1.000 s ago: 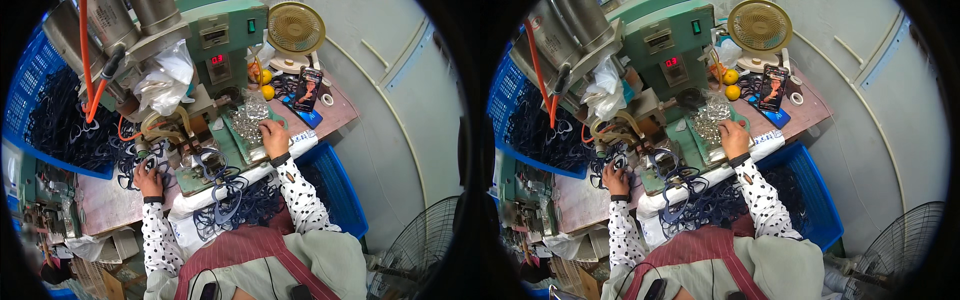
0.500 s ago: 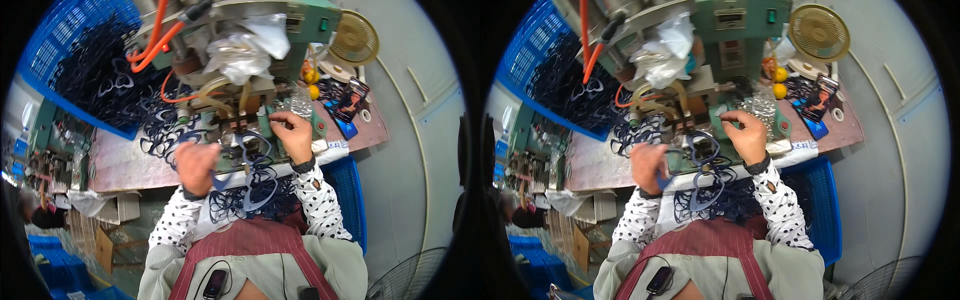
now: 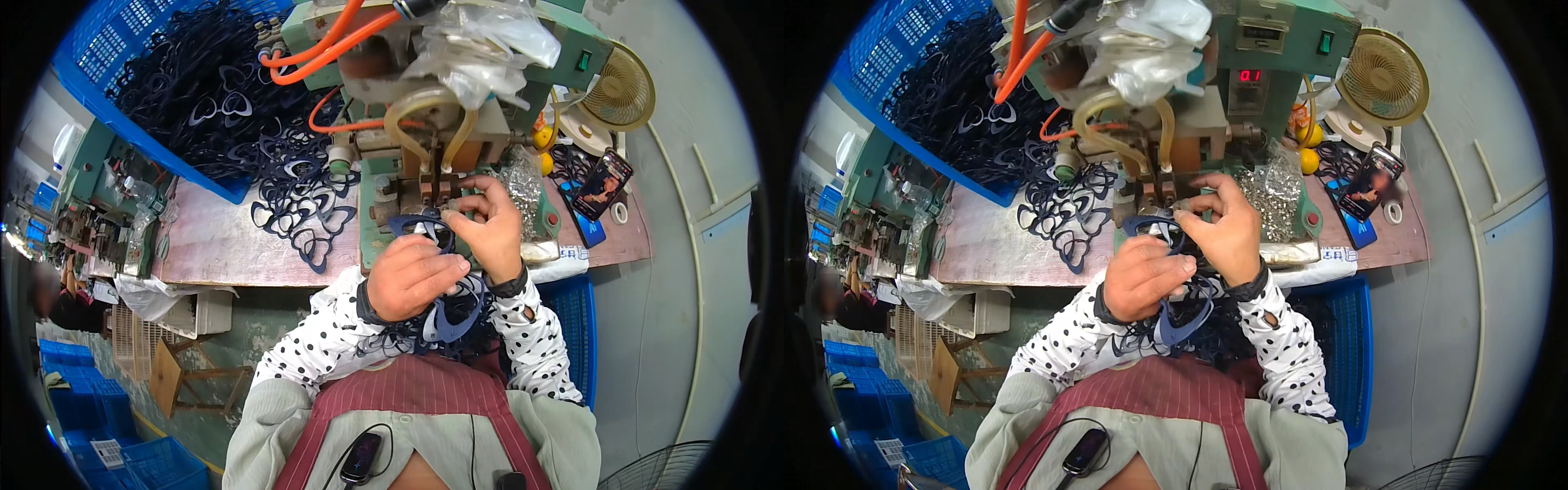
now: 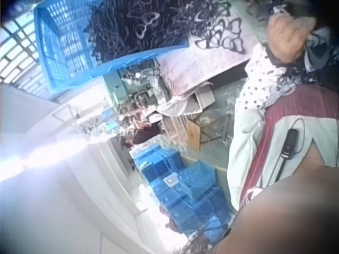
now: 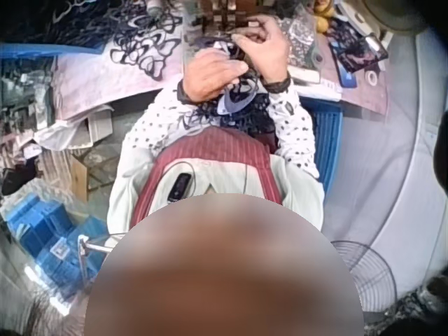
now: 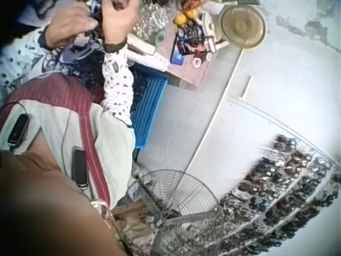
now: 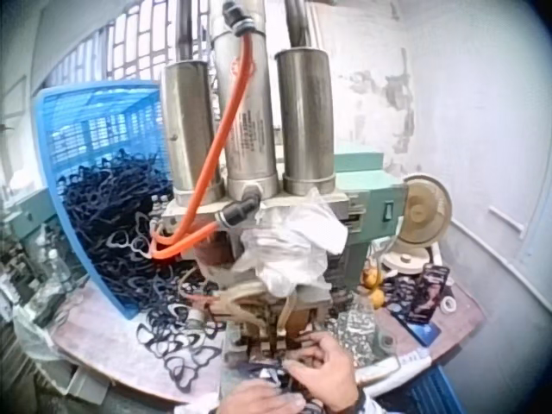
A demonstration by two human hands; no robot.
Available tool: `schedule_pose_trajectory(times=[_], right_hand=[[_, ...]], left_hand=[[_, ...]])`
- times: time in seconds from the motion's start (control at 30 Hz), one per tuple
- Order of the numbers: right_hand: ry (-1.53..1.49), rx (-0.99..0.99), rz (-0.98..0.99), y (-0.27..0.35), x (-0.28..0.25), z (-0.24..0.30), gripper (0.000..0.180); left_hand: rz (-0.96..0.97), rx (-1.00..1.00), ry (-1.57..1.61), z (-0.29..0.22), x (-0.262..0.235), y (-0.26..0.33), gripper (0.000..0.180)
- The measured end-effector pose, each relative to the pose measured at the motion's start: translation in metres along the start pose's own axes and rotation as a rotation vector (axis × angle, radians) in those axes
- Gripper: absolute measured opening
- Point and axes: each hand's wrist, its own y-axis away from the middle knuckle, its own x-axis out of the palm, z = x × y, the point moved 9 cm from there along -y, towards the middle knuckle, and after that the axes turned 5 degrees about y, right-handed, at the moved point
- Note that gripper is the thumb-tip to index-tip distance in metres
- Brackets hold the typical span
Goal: The person repeatedly picks dark blue shoe parts from a blue crate and places them into a press machine, then removes the processed parts and sets them aside. The cycle continues throughout the clip.
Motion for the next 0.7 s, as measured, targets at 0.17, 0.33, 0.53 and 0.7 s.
schedule_pose_trajectory(times=[0.17,0.33,0.53,0.7], right_hand=[[-0.118,-0.021,-0.007,-0.004,0.015,0.007,0.047],[-0.092,-0.009,-0.019,-0.001,0.013,0.002,0.050],[0.595,-0.208,-0.365,-0.018,-0.071,-0.029,0.042],[0.565,0.047,-0.161,-0.020,-0.109,-0.126,0.029]], left_hand=[[-0.007,0.124,0.002,-0.022,-0.006,0.010,0.035],[0.017,0.162,0.095,-0.023,-0.009,0.004,0.032],[0.151,0.104,0.265,0.008,0.018,0.009,0.032],[0.129,0.122,0.257,0.009,0.021,0.012,0.037]])
